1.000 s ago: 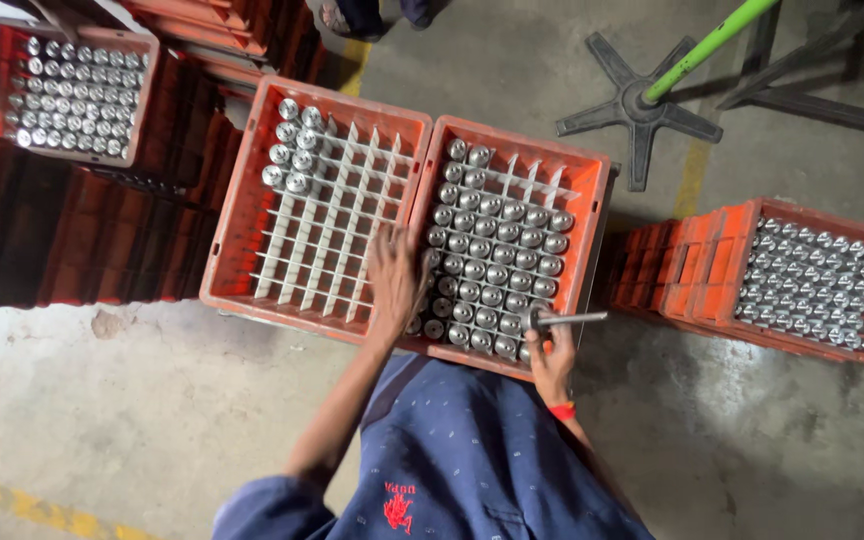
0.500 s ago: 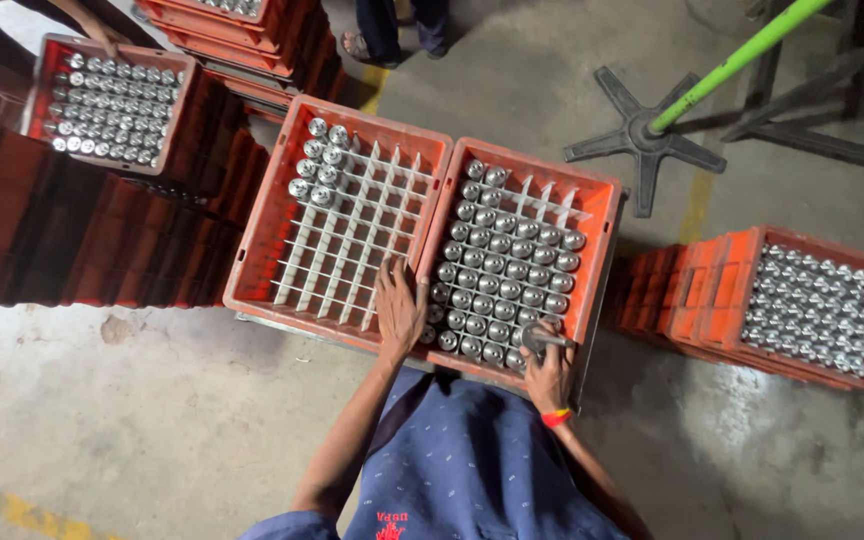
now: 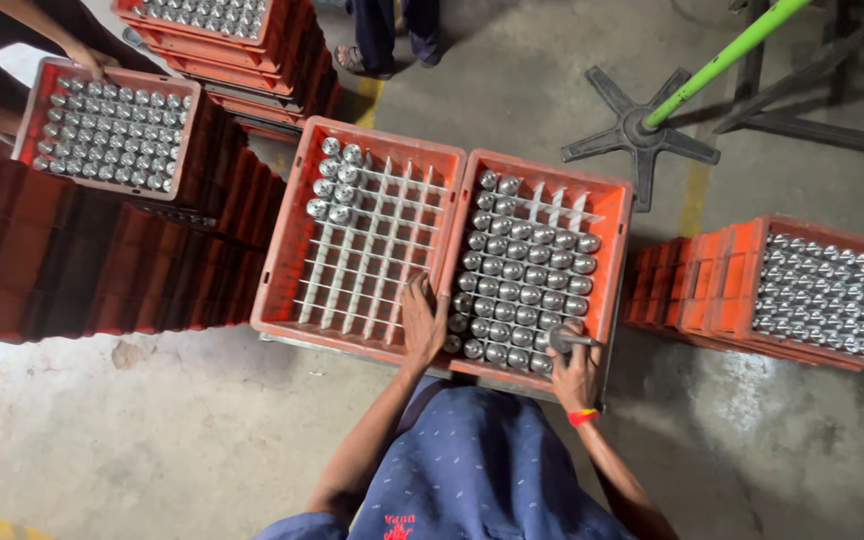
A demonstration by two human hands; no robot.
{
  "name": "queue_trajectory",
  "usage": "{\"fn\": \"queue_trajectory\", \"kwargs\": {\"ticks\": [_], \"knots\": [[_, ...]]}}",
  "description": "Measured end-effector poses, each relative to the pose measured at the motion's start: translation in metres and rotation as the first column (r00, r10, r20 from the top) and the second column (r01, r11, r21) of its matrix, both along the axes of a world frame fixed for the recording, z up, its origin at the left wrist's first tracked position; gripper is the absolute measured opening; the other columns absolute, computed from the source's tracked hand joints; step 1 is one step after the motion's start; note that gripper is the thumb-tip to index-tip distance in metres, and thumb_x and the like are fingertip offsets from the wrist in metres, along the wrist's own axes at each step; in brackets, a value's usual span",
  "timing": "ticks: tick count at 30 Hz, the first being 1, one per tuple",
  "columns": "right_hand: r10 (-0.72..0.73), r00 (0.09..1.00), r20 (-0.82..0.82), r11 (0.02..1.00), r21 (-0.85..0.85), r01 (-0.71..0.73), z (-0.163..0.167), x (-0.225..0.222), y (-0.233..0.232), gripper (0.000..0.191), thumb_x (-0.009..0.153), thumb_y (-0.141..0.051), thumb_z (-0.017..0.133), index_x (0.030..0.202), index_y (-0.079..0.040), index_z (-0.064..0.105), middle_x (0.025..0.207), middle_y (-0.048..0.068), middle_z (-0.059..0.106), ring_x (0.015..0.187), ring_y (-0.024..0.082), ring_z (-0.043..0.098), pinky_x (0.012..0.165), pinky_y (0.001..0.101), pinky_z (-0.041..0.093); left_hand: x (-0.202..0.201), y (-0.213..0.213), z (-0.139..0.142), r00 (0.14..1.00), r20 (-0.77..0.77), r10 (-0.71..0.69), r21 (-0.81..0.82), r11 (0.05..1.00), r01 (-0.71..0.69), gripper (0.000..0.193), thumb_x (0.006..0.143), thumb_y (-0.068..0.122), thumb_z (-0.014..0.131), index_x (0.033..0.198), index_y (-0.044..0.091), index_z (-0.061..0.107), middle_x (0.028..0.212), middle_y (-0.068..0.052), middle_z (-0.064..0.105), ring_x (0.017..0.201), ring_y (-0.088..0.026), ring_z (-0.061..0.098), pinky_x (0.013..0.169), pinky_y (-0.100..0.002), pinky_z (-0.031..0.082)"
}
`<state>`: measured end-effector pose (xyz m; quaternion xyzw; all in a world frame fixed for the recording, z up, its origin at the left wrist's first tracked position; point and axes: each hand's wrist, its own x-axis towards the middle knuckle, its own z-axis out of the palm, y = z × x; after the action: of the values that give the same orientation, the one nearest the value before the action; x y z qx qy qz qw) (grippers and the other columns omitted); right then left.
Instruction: The person arranges small metal parts into red plastic crates using a metal rod. They pick up parts from one crate and place them into another, organizing them in a grid pattern. The person also moves crates around and stacks them.
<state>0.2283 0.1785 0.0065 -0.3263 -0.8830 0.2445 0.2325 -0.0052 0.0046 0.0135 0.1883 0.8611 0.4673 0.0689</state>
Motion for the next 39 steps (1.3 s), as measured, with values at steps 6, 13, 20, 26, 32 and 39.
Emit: {"fn": "queue_trajectory", "kwargs": {"ticks": [6,13,20,26,32,39], "knots": [[-0.099,0.994,0.048,0.995,0.004,0.099,0.012,-0.003,-0.005,0.042,0.085,-0.013,0.079,0.124,-0.005,0.066,0.127,0.013,0.065,0.113,0.037,0.058,0.096,0.0465,0.047,-0.044,-0.029,0.030,0.894,-0.257,-0.368,-0.239,0.920,0.310,0.046,0.099,0.036,0.063,0.131,0.004,0.061,0.130,-0.025,0.061,0.129,-0.040,0.053,0.116,-0.051,0.032],[-0.051,0.999,0.018,0.997,0.062,0.050,0.016,-0.007,-0.005,0.033,0.087,-0.010,0.077,0.116,-0.002,0.063,0.134,0.012,0.066,0.116,0.039,0.056,0.101,0.0472,0.046,-0.148,-0.057,0.035,0.936,-0.182,-0.303,-0.495,0.850,0.179,0.043,0.087,0.031,0.075,0.121,0.007,0.064,0.119,-0.020,0.067,0.115,-0.039,0.059,0.102,-0.053,0.040],[-0.038,0.999,0.025,0.996,0.085,0.035,0.021,-0.007,-0.003,0.034,0.086,-0.011,0.077,0.116,-0.003,0.064,0.133,0.011,0.067,0.114,0.038,0.057,0.099,0.0474,0.046,-0.205,-0.063,0.036,0.782,-0.612,-0.112,-0.524,0.798,-0.296,0.076,0.062,0.015,0.078,0.135,0.016,0.060,0.142,-0.019,0.052,0.127,-0.037,0.050,0.094,-0.046,0.046],[-0.019,1.000,-0.018,0.999,0.033,0.020,0.025,-0.009,0.002,0.036,0.087,-0.013,0.076,0.120,-0.003,0.063,0.131,0.014,0.066,0.118,0.039,0.058,0.098,0.0456,0.048,-0.221,-0.041,0.041,0.884,-0.465,-0.047,-0.424,0.889,-0.175,0.048,0.079,0.026,0.083,0.120,0.008,0.066,0.136,-0.021,0.052,0.123,-0.041,0.048,0.092,-0.052,0.042],[0.024,0.998,-0.054,1.000,-0.002,-0.024,0.034,-0.012,0.004,0.039,0.088,-0.016,0.076,0.123,-0.004,0.063,0.127,0.014,0.068,0.115,0.040,0.059,0.097,0.0461,0.048,-0.204,-0.067,0.069,0.873,-0.488,0.016,-0.108,0.991,-0.078,0.051,0.077,0.025,0.091,0.118,0.003,0.069,0.124,-0.021,0.056,0.116,-0.039,0.053,0.097,-0.050,0.047],[-0.070,0.912,-0.403,0.835,-0.525,-0.167,0.033,-0.039,0.010,0.042,0.097,-0.020,0.071,0.130,0.001,0.054,0.133,0.013,0.063,0.125,0.026,0.058,0.104,0.0378,0.044,-0.131,-0.022,0.037,0.840,0.531,-0.111,0.638,0.704,-0.311,0.032,0.084,0.025,0.083,0.106,0.008,0.067,0.083,-0.002,0.068,0.070,-0.015,0.062,0.066,-0.030,0.049]]}}
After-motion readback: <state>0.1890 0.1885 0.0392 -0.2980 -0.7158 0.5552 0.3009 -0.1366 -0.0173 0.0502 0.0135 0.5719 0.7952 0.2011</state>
